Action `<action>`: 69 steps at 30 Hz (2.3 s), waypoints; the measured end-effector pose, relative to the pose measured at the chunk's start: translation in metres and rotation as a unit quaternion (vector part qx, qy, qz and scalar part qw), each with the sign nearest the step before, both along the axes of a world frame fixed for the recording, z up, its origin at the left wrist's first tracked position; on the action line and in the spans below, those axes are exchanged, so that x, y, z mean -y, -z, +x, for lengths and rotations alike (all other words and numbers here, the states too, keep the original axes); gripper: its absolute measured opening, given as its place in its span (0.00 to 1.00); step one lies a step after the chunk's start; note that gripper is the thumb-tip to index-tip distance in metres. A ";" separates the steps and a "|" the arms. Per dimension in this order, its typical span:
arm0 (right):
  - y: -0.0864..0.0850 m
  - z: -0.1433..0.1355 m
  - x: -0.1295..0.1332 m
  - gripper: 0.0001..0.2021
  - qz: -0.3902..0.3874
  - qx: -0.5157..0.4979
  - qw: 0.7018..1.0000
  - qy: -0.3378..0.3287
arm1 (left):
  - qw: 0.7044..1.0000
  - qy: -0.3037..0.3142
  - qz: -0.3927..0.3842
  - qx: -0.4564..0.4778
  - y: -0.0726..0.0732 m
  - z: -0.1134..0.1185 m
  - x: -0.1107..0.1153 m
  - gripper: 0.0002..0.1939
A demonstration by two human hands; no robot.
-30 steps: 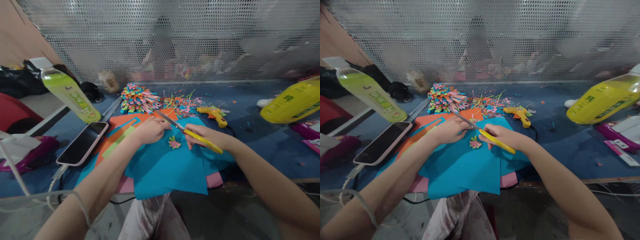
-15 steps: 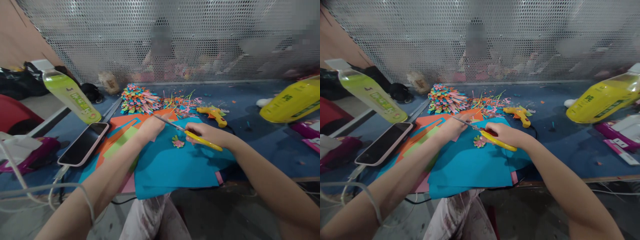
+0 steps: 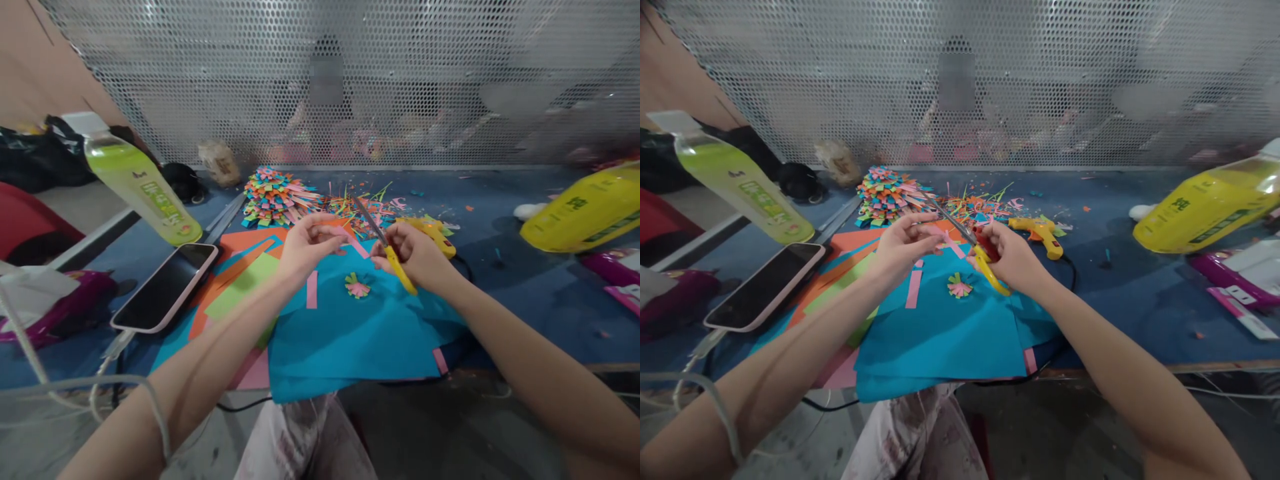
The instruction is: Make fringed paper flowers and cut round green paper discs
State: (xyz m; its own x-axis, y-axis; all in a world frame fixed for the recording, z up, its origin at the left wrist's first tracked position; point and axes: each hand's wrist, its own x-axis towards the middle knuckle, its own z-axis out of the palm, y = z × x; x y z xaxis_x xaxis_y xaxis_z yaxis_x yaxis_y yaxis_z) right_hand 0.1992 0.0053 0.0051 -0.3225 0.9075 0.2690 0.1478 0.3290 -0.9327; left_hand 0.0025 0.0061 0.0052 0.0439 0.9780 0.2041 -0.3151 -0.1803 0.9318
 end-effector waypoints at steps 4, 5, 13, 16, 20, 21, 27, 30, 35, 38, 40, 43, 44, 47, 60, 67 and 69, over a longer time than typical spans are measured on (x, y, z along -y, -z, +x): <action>-0.003 -0.003 0.003 0.18 -0.037 -0.016 0.999 0.002 | 1.000 0.020 -0.010 0.002 -0.001 0.006 0.006 0.22; -0.005 -0.003 0.003 0.19 -0.048 -0.016 0.999 0.004 | 1.000 0.024 -0.010 0.002 -0.001 0.006 0.007 0.22; -0.014 -0.004 0.006 0.20 -0.053 0.024 0.998 0.018 | 0.999 0.042 -0.008 -0.022 0.002 0.007 0.009 0.21; -0.012 -0.003 0.006 0.20 -0.036 0.049 0.998 0.017 | 0.995 0.078 -0.042 -0.035 0.005 0.010 0.011 0.23; -0.008 -0.004 0.005 0.21 -0.044 0.039 0.998 0.012 | 0.991 0.116 -0.056 -0.042 0.005 0.014 0.014 0.23; -0.008 -0.004 0.005 0.21 -0.049 0.029 0.998 0.008 | 0.991 0.113 -0.055 -0.041 0.005 0.014 0.014 0.22; -0.012 0.004 0.006 0.18 -0.015 0.084 0.996 0.006 | 0.999 0.038 -0.011 0.015 0.000 0.006 0.010 0.17; -0.010 0.011 0.003 0.14 0.016 0.186 0.982 -0.014 | 0.999 -0.009 -0.006 0.051 -0.006 0.002 0.008 0.18; -0.006 0.015 0.001 0.16 0.038 0.268 0.962 -0.039 | 0.995 -0.055 -0.006 0.082 -0.013 -0.002 0.006 0.18; -0.008 0.014 0.002 0.18 0.030 0.279 0.959 -0.036 | 0.994 -0.066 -0.001 0.085 -0.016 -0.004 0.006 0.17; -0.009 0.013 0.003 0.17 0.025 0.275 0.961 -0.035 | 0.995 -0.069 0.000 0.075 -0.017 -0.004 0.007 0.16; -0.010 0.012 0.003 0.17 0.015 0.270 0.962 -0.040 | 0.995 -0.073 0.001 0.068 -0.018 -0.005 0.008 0.16; -0.010 0.012 0.003 0.17 0.015 0.270 0.962 -0.040 | 0.995 -0.071 0.002 0.068 -0.018 -0.005 0.008 0.16; -0.009 0.012 0.004 0.18 0.017 0.273 0.961 -0.035 | 0.995 -0.059 0.003 0.075 -0.018 -0.005 0.008 0.17; -0.005 0.013 0.003 0.19 0.025 0.270 0.962 -0.034 | 0.997 -0.051 0.006 0.052 -0.017 -0.005 0.007 0.16; -0.006 0.014 0.002 0.17 0.019 0.279 0.960 -0.028 | 0.997 -0.055 0.002 0.060 -0.018 -0.004 0.007 0.17; -0.008 0.014 0.004 0.18 0.019 0.279 0.960 -0.024 | 0.997 -0.058 -0.003 0.055 -0.018 -0.005 0.006 0.17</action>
